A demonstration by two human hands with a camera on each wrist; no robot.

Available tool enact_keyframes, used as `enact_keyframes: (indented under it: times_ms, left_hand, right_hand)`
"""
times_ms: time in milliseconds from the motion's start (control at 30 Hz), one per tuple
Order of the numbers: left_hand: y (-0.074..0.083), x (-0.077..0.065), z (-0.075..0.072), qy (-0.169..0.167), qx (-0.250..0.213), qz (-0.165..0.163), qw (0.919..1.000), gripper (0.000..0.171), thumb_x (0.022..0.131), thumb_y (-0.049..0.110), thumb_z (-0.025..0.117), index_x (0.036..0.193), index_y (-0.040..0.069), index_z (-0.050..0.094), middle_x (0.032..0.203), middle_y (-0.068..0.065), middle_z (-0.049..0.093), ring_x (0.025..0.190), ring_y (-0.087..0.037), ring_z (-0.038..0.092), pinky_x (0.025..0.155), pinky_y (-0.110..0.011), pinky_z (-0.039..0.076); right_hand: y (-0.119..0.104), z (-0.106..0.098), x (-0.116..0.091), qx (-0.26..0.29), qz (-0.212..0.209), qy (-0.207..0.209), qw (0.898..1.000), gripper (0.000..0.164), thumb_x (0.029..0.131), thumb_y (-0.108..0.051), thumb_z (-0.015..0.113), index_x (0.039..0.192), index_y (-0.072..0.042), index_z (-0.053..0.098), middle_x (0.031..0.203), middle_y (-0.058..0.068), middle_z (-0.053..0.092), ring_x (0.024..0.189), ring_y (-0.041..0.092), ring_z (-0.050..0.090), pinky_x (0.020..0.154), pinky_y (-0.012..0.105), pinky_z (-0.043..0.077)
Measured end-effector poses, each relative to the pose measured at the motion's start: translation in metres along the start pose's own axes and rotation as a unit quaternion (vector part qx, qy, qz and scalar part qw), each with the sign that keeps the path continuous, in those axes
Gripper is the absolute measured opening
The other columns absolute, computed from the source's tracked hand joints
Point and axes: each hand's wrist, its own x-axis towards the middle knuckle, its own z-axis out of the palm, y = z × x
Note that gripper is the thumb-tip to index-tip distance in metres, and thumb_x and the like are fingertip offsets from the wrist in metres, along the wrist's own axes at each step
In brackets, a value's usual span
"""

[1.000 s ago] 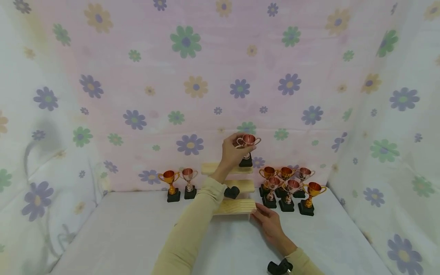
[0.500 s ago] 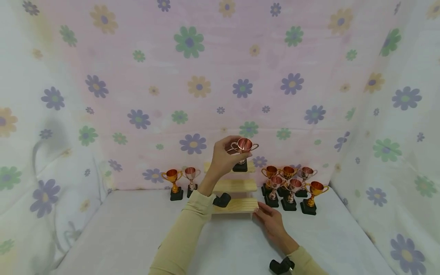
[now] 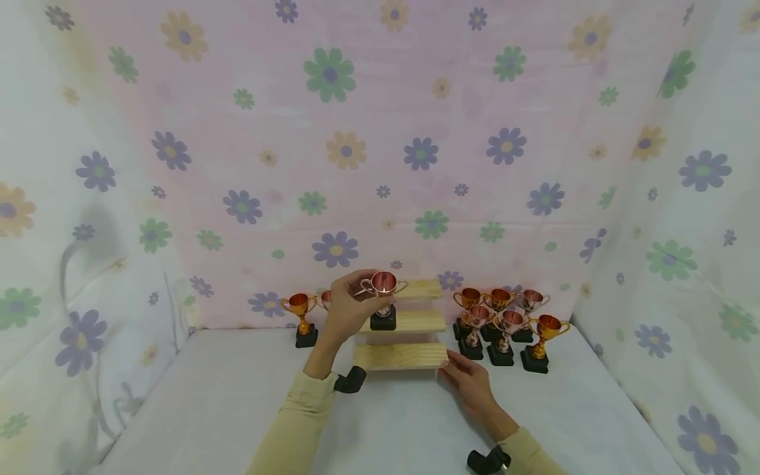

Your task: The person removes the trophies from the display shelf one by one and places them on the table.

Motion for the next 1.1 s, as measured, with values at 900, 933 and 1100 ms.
enact_keyframes:
  times_ms: [900, 933, 1100]
  left_hand:
    - [-0.045, -0.078, -0.096, 0.081, 0.111, -0.094, 0.9861, 0.054, 0.075, 0.003, 0.089, 0.124, -0.004, 0.068, 0.090, -0.014, 0.067, 0.075, -0.009, 0.064, 0.075, -0.015, 0.059]
    - [-0.046, -0.080, -0.100, 0.083, 0.116, -0.097, 0.9850, 0.053, 0.075, 0.003, 0.089, 0.124, -0.004, 0.068, 0.091, -0.013, 0.067, 0.076, -0.009, 0.063, 0.075, -0.014, 0.059]
    - [-0.052, -0.089, -0.119, 0.093, 0.125, -0.115, 0.9811, 0.053, 0.076, 0.003, 0.089, 0.124, -0.004, 0.068, 0.095, -0.015, 0.066, 0.081, -0.009, 0.063, 0.078, -0.014, 0.059]
  right_hand:
    - [-0.003, 0.003, -0.003, -0.003, 0.002, 0.003, 1.000, 0.047, 0.100, -0.007, 0.064, 0.143, 0.006, 0.051, 0.142, 0.026, 0.053, 0.107, 0.016, 0.067, 0.093, 0.028, 0.059]
    - [-0.004, 0.003, -0.003, -0.004, 0.001, 0.004, 1.000, 0.047, 0.100, -0.008, 0.064, 0.143, 0.007, 0.051, 0.141, 0.027, 0.054, 0.107, 0.016, 0.067, 0.093, 0.028, 0.059]
    - [-0.005, 0.003, -0.004, 0.000, 0.001, 0.009, 1.000, 0.048, 0.100, -0.007, 0.064, 0.143, 0.008, 0.050, 0.140, 0.027, 0.054, 0.106, 0.015, 0.068, 0.092, 0.028, 0.060]
